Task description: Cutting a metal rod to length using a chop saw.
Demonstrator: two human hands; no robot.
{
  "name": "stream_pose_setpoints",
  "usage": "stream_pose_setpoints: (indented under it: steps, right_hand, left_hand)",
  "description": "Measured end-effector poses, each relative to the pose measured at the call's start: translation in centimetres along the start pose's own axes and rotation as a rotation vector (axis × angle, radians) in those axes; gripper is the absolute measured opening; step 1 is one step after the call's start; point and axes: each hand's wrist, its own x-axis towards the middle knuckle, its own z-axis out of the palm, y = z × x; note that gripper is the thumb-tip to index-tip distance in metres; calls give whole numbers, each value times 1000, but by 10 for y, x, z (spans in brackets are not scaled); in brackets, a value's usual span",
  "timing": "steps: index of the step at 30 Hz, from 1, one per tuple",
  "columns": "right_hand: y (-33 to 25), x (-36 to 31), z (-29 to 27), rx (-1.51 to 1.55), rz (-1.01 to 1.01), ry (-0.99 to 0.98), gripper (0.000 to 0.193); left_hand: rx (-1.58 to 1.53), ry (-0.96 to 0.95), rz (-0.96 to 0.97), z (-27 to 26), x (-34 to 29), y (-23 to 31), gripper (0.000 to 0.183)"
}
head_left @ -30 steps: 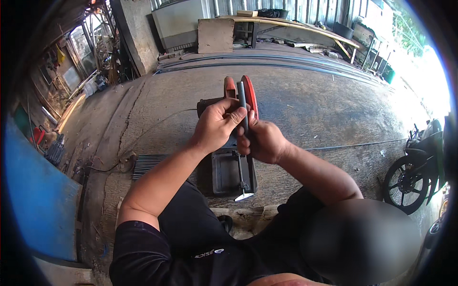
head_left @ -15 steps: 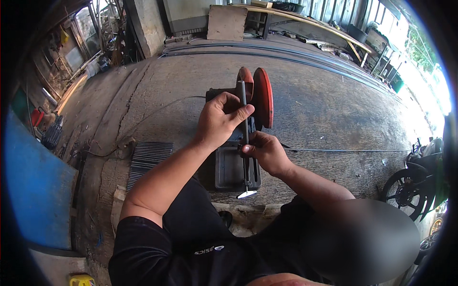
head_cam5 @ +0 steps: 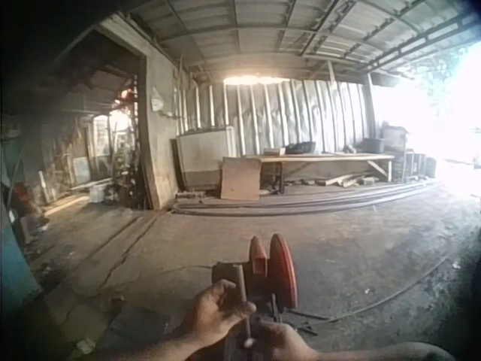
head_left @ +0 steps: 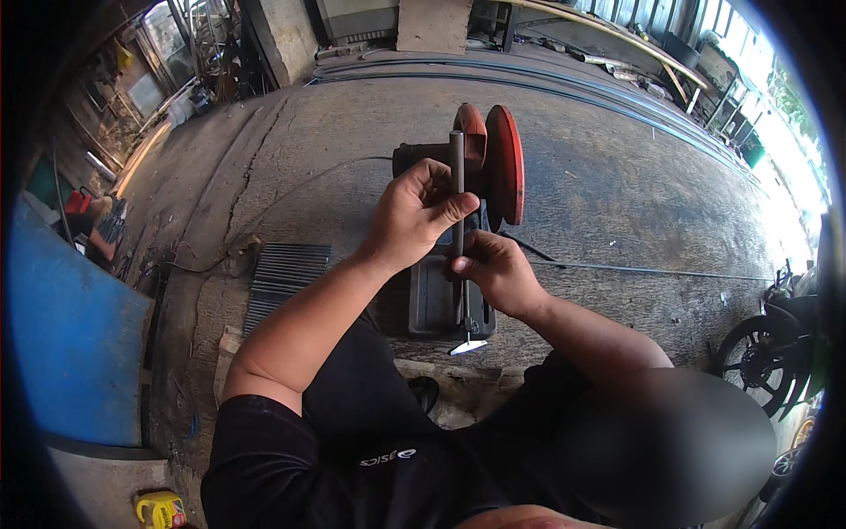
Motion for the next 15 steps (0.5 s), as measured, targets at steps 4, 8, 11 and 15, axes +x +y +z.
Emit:
stream_pose_setpoints:
  steps: [4, 8, 11, 15]
  right_hand:
    - [4, 0, 1, 23, -11, -34, 10]
    - [3, -1, 1, 13, 28, -68, 13]
    - [0, -3, 1, 145, 79, -85, 16]
    - [-4, -4, -3, 262, 132, -88, 19]
  left_hand:
    - [39, 1, -3, 0, -2, -2, 24]
    - [79, 15, -18, 1, -3, -3, 25]
    - [43, -43, -34, 1, -3, -1, 25]
    - [-51, -64, -72, 3, -4, 1, 25]
